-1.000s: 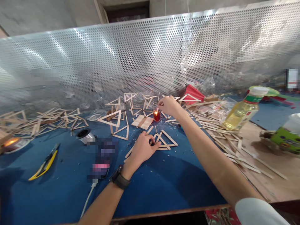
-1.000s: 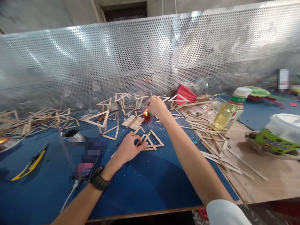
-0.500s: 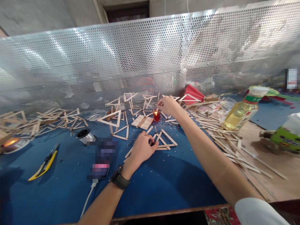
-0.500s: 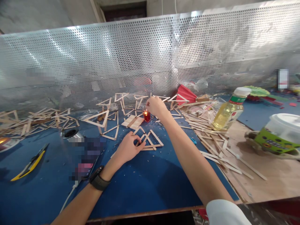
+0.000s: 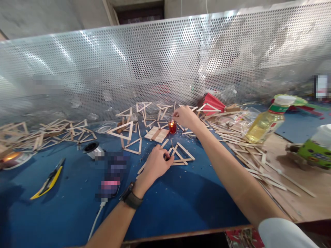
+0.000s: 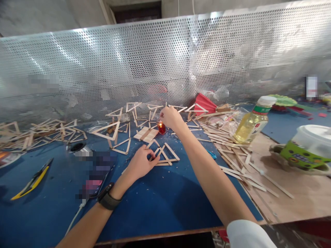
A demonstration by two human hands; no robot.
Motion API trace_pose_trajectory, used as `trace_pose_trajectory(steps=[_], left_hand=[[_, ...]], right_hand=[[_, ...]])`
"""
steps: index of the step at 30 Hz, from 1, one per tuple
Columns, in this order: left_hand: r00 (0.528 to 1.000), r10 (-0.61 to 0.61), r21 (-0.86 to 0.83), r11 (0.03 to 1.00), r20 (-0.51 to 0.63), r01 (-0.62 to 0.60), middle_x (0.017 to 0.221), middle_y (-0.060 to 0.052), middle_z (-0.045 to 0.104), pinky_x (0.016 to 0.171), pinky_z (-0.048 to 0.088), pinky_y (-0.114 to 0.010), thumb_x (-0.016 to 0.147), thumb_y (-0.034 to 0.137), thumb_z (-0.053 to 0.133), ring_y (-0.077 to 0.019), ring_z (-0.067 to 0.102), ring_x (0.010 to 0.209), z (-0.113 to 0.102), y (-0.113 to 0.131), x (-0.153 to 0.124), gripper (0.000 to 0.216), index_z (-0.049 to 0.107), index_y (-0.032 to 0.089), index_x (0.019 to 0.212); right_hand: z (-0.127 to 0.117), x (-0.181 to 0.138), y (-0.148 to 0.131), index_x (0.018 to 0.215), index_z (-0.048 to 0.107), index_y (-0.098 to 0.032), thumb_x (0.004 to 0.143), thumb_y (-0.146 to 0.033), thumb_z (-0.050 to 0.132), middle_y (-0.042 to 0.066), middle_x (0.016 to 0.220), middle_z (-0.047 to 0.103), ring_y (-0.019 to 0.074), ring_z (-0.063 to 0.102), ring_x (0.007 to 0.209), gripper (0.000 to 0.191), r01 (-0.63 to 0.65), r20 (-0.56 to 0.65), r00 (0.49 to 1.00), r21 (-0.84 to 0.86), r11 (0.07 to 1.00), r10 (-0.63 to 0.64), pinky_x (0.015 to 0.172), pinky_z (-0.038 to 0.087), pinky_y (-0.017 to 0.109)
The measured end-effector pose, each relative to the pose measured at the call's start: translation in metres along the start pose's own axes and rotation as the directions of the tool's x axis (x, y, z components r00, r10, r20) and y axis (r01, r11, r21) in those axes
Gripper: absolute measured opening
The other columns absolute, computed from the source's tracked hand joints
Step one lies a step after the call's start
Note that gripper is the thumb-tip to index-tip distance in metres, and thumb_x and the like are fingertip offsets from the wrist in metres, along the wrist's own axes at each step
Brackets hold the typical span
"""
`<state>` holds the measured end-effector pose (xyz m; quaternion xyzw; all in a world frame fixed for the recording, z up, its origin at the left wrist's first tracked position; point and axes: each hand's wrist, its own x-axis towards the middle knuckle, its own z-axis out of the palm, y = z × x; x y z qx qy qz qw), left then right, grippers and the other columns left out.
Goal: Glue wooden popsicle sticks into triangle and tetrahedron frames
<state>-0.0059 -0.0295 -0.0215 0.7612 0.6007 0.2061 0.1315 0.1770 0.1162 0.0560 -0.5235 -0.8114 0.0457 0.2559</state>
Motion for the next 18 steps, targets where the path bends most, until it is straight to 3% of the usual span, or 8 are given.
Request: trace_pose_trajectory(steps=[7, 13, 18], left_hand=[[1.000, -0.023, -0.004, 1.000, 0.000, 0.023, 0.100, -0.013, 0.070, 0.090, 0.053, -0.043, 0.086, 0.038, 0.068, -0.0346, 0.064, 0.113, -0.0006, 0.0014, -0.0004, 0.026, 0.065, 0.021, 0.068], [1.000, -0.007, 0.001, 1.000, -0.019, 0.007, 0.091, -0.010, 0.066, 0.085, 0.053, -0.042, 0.086, 0.039, 0.068, -0.0310, 0.067, 0.097, 0.0014, -0.0004, 0.0003, 0.025, 0.065, 0.020, 0.069], [1.000, 0.009, 0.006, 1.000, -0.030, -0.008, 0.091, -0.010, 0.063, 0.085, 0.053, -0.041, 0.086, 0.039, 0.067, -0.0309, 0.066, 0.099, 0.0033, -0.0030, 0.0007, 0.025, 0.065, 0.021, 0.070]], right_hand=[[0.0042, 0.0013, 0.0015, 0.094, 0.080, -0.017, 0.089, -0.022, 0.068, 0.011, 0.092, 0.079, 0.0231, 0.073, 0.089, 0.014, 0.014, -0.016, 1.000, 0.016, 1.000, -0.014, 0.093, 0.052, 0.032], [0.0056, 0.0022, 0.0030, 0.091, 0.080, -0.017, 0.089, -0.020, 0.067, 0.011, 0.090, 0.079, 0.0232, 0.073, 0.088, 0.013, 0.018, -0.025, 1.000, 0.030, 0.999, -0.017, 0.092, 0.052, 0.033], [0.0038, 0.0003, 0.0004, 0.090, 0.080, -0.017, 0.088, -0.021, 0.069, 0.011, 0.089, 0.078, 0.0234, 0.073, 0.087, 0.012, 0.029, -0.033, 0.999, 0.044, 0.999, -0.027, 0.092, 0.052, 0.034]])
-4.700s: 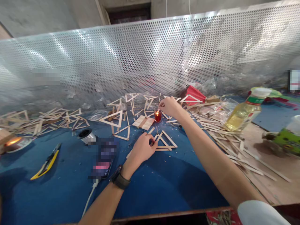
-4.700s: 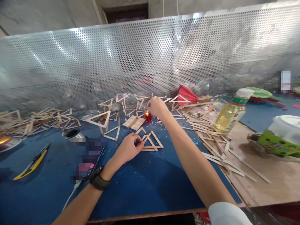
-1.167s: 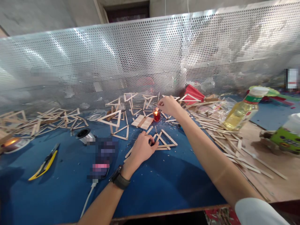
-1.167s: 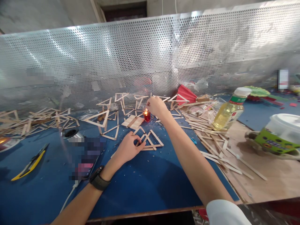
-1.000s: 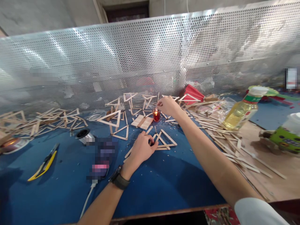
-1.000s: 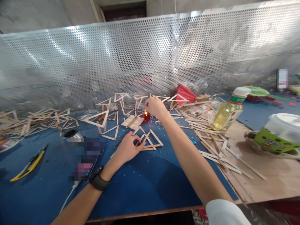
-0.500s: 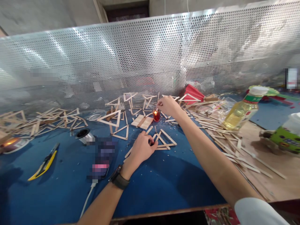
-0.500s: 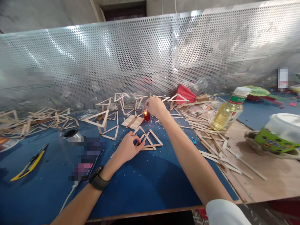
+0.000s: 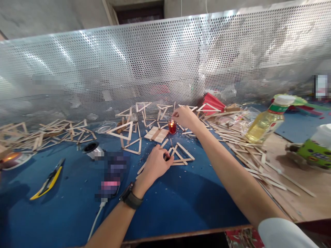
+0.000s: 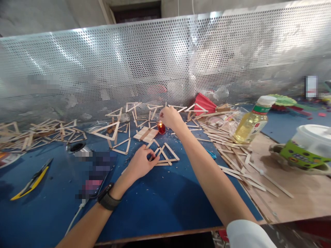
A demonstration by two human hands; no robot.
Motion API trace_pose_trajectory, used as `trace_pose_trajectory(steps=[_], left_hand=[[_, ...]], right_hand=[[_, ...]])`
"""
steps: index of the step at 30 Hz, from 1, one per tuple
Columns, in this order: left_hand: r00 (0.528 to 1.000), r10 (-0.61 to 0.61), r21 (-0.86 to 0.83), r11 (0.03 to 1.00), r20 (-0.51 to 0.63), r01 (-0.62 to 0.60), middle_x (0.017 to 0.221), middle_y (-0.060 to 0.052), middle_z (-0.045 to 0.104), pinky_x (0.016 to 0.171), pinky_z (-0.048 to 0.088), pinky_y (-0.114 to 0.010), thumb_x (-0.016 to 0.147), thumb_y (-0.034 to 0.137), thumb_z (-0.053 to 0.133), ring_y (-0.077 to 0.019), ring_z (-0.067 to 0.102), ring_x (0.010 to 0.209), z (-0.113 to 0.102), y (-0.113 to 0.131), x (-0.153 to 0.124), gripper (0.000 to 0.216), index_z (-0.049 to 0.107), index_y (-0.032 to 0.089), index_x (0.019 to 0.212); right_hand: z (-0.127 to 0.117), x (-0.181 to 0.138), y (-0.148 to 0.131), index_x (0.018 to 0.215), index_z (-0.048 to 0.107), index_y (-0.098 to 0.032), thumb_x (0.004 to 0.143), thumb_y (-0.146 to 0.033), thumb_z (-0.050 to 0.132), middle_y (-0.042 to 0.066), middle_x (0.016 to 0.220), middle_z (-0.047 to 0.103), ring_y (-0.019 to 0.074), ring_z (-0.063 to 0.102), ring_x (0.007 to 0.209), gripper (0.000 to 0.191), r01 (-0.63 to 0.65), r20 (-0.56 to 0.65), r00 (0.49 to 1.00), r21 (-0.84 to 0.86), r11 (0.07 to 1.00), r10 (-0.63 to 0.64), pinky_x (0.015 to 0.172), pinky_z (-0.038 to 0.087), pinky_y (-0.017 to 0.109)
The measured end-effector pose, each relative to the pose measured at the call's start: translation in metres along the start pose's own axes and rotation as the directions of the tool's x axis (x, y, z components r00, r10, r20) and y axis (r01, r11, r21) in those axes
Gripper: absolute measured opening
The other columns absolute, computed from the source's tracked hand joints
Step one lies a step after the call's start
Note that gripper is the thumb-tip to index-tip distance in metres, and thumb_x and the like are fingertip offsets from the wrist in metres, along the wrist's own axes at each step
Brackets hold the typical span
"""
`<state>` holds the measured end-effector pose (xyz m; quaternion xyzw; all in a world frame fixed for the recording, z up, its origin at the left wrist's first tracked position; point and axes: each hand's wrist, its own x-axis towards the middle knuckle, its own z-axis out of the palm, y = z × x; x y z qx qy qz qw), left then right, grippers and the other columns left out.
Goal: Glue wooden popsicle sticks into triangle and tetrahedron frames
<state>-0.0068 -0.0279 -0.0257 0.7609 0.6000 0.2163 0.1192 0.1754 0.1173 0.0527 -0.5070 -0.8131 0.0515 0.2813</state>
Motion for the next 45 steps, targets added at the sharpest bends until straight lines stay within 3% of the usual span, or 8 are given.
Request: trace_pose_trajectory(steps=[4, 12, 19, 28, 34, 37, 41, 45], left_hand=[[1.000, 0.004, -0.005, 1.000, 0.014, -0.004, 0.089, -0.010, 0.064, 0.087, 0.052, -0.042, 0.087, 0.039, 0.066, -0.0309, 0.065, 0.099, 0.000, -0.001, 0.000, 0.025, 0.063, 0.021, 0.070], [1.000, -0.011, -0.006, 1.000, 0.023, 0.011, 0.094, -0.011, 0.067, 0.087, 0.053, -0.042, 0.087, 0.040, 0.066, -0.0316, 0.065, 0.100, -0.002, 0.001, 0.000, 0.026, 0.064, 0.021, 0.069], [1.000, 0.017, -0.012, 1.000, -0.013, -0.017, 0.093, -0.011, 0.064, 0.088, 0.053, -0.041, 0.086, 0.038, 0.068, -0.0306, 0.065, 0.101, 0.001, -0.001, 0.000, 0.024, 0.065, 0.020, 0.069], [1.000, 0.013, -0.025, 1.000, -0.002, -0.013, 0.097, -0.011, 0.063, 0.092, 0.053, -0.043, 0.085, 0.037, 0.069, -0.0327, 0.064, 0.107, -0.003, 0.000, -0.001, 0.021, 0.069, 0.019, 0.073], [1.000, 0.022, -0.026, 0.999, -0.001, -0.022, 0.100, -0.011, 0.061, 0.085, 0.053, -0.038, 0.086, 0.035, 0.070, -0.0288, 0.066, 0.098, -0.007, 0.003, -0.002, 0.019, 0.069, 0.020, 0.075], [0.999, 0.040, -0.040, 0.998, -0.013, -0.041, 0.095, -0.008, 0.058, 0.079, 0.052, -0.036, 0.087, 0.035, 0.068, -0.0240, 0.065, 0.083, -0.006, 0.003, -0.002, 0.017, 0.067, 0.020, 0.079], [0.997, 0.073, -0.048, 0.996, -0.028, -0.074, 0.089, -0.005, 0.054, 0.079, 0.050, -0.035, 0.089, 0.037, 0.066, -0.0231, 0.062, 0.081, -0.006, 0.004, -0.002, 0.018, 0.065, 0.021, 0.081], [0.998, 0.056, -0.058, 0.997, -0.010, -0.057, 0.090, -0.005, 0.053, 0.080, 0.049, -0.037, 0.089, 0.038, 0.067, -0.0244, 0.062, 0.084, -0.009, 0.009, -0.003, 0.020, 0.065, 0.020, 0.079]], right_hand=[[0.000, -0.002, -0.003, 0.092, 0.080, -0.016, 0.089, -0.024, 0.070, 0.012, 0.090, 0.078, 0.0231, 0.072, 0.085, 0.014, -0.008, 0.004, 1.000, 0.005, 1.000, 0.008, 0.086, 0.054, 0.032], [0.000, 0.001, -0.001, 0.095, 0.081, -0.018, 0.090, -0.022, 0.067, 0.010, 0.091, 0.079, 0.0233, 0.073, 0.088, 0.015, -0.024, 0.016, 1.000, -0.022, 0.999, 0.024, 0.097, 0.051, 0.037], [-0.001, 0.000, -0.001, 0.094, 0.081, -0.018, 0.090, -0.023, 0.066, 0.011, 0.093, 0.079, 0.0229, 0.073, 0.088, 0.016, -0.023, 0.019, 1.000, -0.028, 0.999, 0.023, 0.092, 0.052, 0.032], [-0.032, -0.007, -0.002, 0.089, 0.081, -0.015, 0.089, -0.023, 0.065, 0.006, 0.073, 0.076, 0.0214, 0.072, 0.076, 0.018, -0.058, -0.048, 0.997, 0.106, 0.993, 0.063, 0.082, 0.054, 0.032], [-0.069, -0.027, -0.003, 0.097, 0.078, -0.015, 0.093, -0.029, 0.064, 0.008, 0.084, 0.077, 0.0165, 0.070, 0.066, 0.021, -0.098, 0.049, 0.995, 0.395, 0.913, 0.085, 0.063, 0.056, 0.029], [-0.081, -0.043, -0.001, 0.097, 0.076, -0.016, 0.092, -0.030, 0.065, 0.009, 0.086, 0.077, 0.0170, 0.071, 0.068, 0.019, -0.093, 0.075, 0.995, 0.379, 0.921, 0.069, 0.059, 0.056, 0.029], [-0.083, -0.066, 0.014, 0.092, 0.076, -0.018, 0.088, -0.033, 0.068, 0.007, 0.078, 0.075, 0.0166, 0.068, 0.063, 0.017, -0.105, 0.133, 0.989, 0.276, 0.955, 0.070, 0.055, 0.054, 0.029], [-0.075, -0.089, 0.033, 0.099, 0.076, -0.020, 0.086, -0.037, 0.069, 0.005, 0.082, 0.073, 0.0148, 0.066, 0.065, 0.022, -0.131, 0.205, 0.978, 0.415, 0.900, 0.048, 0.052, 0.052, 0.026]])
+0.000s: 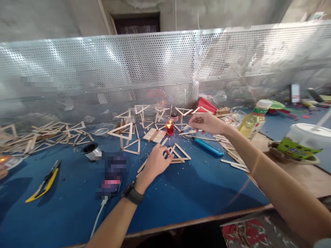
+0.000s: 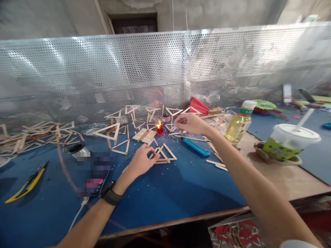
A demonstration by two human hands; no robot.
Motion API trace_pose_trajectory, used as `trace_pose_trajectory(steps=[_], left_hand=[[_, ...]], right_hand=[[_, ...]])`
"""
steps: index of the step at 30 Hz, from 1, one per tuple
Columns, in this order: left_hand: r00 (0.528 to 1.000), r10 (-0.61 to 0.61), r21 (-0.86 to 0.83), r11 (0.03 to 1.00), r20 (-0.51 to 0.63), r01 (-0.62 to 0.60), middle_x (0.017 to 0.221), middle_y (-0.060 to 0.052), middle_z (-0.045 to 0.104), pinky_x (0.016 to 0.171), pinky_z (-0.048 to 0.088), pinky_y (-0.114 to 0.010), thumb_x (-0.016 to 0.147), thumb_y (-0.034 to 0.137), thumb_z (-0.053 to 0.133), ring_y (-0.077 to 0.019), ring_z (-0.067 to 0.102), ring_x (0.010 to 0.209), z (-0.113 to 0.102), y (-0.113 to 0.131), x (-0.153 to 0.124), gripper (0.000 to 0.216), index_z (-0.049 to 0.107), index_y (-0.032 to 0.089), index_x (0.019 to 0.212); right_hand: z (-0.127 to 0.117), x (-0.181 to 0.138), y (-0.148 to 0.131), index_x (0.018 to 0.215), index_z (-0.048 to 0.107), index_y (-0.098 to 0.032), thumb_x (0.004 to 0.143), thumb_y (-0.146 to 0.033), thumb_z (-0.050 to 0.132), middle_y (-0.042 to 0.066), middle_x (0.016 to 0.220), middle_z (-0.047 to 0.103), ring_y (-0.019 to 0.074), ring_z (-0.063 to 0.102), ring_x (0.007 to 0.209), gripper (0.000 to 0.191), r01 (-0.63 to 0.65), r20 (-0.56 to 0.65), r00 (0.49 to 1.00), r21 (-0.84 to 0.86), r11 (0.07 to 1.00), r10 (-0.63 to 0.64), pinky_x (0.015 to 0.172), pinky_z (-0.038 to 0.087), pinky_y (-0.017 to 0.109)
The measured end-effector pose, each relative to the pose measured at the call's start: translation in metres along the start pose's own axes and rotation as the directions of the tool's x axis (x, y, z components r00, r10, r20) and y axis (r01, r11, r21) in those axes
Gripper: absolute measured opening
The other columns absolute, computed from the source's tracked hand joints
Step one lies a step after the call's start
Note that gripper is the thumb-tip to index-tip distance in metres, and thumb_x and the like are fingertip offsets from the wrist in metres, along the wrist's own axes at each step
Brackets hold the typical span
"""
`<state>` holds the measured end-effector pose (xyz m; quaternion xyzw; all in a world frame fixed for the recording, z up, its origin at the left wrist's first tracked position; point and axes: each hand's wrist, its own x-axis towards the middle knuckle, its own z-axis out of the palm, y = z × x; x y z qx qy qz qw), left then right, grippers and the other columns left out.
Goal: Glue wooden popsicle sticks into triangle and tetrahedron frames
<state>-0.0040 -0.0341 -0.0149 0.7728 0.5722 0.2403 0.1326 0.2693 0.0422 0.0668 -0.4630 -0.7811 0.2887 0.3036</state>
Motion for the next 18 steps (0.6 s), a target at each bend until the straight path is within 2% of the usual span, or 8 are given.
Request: trace_pose_trajectory(steps=[3, 5, 9, 12, 18], left_hand=[[1.000, 0.005, -0.010, 1.000, 0.001, -0.005, 0.090, -0.005, 0.052, 0.080, 0.049, -0.037, 0.089, 0.041, 0.068, -0.0249, 0.062, 0.086, -0.001, 0.003, -0.001, 0.023, 0.064, 0.020, 0.079], [1.000, 0.019, -0.024, 1.000, -0.002, -0.019, 0.091, -0.004, 0.052, 0.079, 0.049, -0.036, 0.089, 0.043, 0.067, -0.0244, 0.062, 0.086, -0.002, 0.003, -0.001, 0.024, 0.064, 0.021, 0.081], [0.999, 0.052, -0.040, 0.998, -0.013, -0.053, 0.093, -0.004, 0.056, 0.077, 0.048, -0.033, 0.093, 0.041, 0.062, -0.0217, 0.060, 0.083, -0.002, 0.000, -0.001, 0.020, 0.061, 0.022, 0.087], [0.997, 0.069, -0.011, 0.998, -0.023, -0.070, 0.090, -0.003, 0.055, 0.076, 0.046, -0.032, 0.096, 0.036, 0.057, -0.0195, 0.057, 0.078, -0.003, -0.002, 0.000, 0.015, 0.057, 0.022, 0.090], [0.999, 0.049, 0.022, 0.999, -0.015, -0.049, 0.092, -0.005, 0.054, 0.075, 0.045, -0.033, 0.096, 0.038, 0.056, -0.0207, 0.055, 0.082, -0.004, -0.001, 0.000, 0.017, 0.054, 0.022, 0.091]], right_hand=[[0.010, -0.011, 0.017, 0.104, 0.075, -0.020, 0.085, -0.043, 0.071, 0.004, 0.080, 0.069, 0.0126, 0.060, 0.063, 0.030, -0.064, 0.046, 0.997, 0.199, 0.978, 0.056, 0.047, 0.045, 0.023], [0.021, -0.015, 0.026, 0.104, 0.074, -0.020, 0.085, -0.049, 0.071, 0.002, 0.076, 0.063, 0.0103, 0.053, 0.060, 0.035, -0.122, 0.079, 0.992, 0.350, 0.929, 0.101, 0.044, 0.037, 0.020], [0.053, -0.019, 0.039, 0.085, 0.062, -0.019, 0.087, -0.059, 0.067, -0.004, 0.067, 0.050, 0.0071, 0.039, 0.053, 0.041, -0.185, 0.079, 0.982, 0.560, 0.807, 0.170, 0.042, 0.023, 0.018], [0.076, -0.019, 0.046, 0.075, 0.050, -0.020, 0.087, -0.066, 0.062, -0.005, 0.062, 0.047, 0.0073, 0.037, 0.050, 0.049, -0.201, 0.033, 0.974, 0.582, 0.788, 0.224, 0.043, 0.025, 0.019], [0.096, -0.021, 0.052, 0.079, 0.050, -0.020, 0.090, -0.069, 0.054, -0.004, 0.066, 0.052, 0.0084, 0.046, 0.053, 0.050, -0.273, 0.050, 0.957, 0.479, 0.834, 0.285, 0.045, 0.033, 0.019]])
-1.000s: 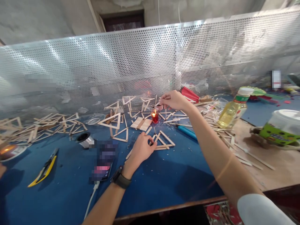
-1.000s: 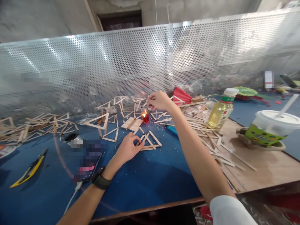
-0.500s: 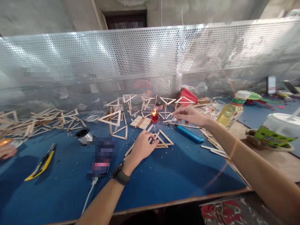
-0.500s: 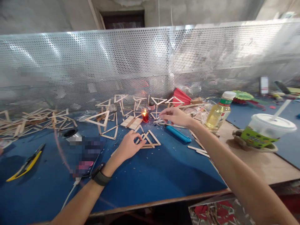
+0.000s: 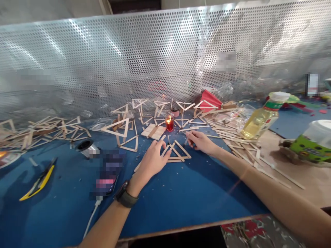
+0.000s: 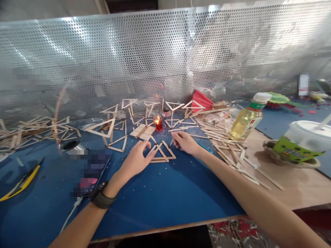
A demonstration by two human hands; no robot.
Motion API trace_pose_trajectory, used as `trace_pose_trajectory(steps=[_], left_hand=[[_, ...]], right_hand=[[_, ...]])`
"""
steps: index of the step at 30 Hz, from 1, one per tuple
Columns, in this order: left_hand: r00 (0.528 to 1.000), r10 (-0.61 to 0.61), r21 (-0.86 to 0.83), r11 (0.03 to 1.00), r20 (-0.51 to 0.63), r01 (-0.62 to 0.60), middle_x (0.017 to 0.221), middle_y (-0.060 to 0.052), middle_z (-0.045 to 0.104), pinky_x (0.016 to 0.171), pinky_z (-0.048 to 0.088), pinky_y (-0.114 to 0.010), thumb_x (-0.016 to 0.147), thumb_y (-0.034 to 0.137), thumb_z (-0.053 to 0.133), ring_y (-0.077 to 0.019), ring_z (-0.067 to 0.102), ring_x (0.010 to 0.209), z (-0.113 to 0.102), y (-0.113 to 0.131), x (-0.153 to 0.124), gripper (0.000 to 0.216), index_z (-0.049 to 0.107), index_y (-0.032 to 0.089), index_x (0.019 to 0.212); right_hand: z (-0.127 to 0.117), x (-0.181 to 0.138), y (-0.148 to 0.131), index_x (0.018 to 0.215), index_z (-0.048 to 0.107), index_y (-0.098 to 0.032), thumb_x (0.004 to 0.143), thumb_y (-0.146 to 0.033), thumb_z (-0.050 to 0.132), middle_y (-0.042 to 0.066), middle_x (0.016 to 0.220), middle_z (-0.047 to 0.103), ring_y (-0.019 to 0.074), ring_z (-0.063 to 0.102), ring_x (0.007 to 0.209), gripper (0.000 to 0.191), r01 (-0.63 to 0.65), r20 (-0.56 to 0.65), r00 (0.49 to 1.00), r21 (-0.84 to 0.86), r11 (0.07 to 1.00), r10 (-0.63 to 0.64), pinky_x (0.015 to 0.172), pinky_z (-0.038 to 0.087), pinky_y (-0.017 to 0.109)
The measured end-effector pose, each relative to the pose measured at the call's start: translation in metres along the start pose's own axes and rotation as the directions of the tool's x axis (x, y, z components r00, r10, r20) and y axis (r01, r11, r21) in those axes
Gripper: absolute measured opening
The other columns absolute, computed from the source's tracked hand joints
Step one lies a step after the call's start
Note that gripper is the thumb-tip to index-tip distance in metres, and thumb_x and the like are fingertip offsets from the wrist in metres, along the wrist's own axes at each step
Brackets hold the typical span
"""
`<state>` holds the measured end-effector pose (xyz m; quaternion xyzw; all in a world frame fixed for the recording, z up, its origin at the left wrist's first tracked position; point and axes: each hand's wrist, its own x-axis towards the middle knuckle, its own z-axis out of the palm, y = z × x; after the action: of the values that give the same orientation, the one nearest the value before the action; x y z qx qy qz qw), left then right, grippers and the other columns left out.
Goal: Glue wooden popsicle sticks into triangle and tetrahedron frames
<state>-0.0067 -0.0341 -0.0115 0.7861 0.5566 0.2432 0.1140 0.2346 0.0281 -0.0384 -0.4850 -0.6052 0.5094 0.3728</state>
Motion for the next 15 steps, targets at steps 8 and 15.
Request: trace_pose_trajectory(steps=[8, 15], left_hand=[[0.999, -0.041, 0.017, 0.999, 0.032, 0.040, 0.095, -0.004, 0.052, 0.077, 0.048, -0.035, 0.092, 0.049, 0.061, -0.0213, 0.058, 0.082, 0.012, -0.008, -0.001, 0.028, 0.056, 0.021, 0.091], [0.999, -0.044, 0.016, 0.999, 0.025, 0.044, 0.093, -0.003, 0.052, 0.075, 0.047, -0.034, 0.088, 0.050, 0.068, -0.0198, 0.058, 0.077, 0.015, -0.010, 0.001, 0.032, 0.056, 0.021, 0.084]], right_hand=[[0.004, 0.001, 0.002, 0.077, 0.051, -0.020, 0.092, -0.065, 0.052, -0.003, 0.065, 0.055, 0.0090, 0.048, 0.054, 0.048, 0.007, -0.010, 1.000, -0.087, 0.996, -0.008, 0.045, 0.033, 0.020], [0.007, 0.002, 0.002, 0.079, 0.051, -0.021, 0.093, -0.062, 0.051, 0.000, 0.072, 0.061, 0.0105, 0.054, 0.057, 0.043, 0.007, -0.037, 0.999, -0.108, 0.994, -0.012, 0.045, 0.035, 0.020]])
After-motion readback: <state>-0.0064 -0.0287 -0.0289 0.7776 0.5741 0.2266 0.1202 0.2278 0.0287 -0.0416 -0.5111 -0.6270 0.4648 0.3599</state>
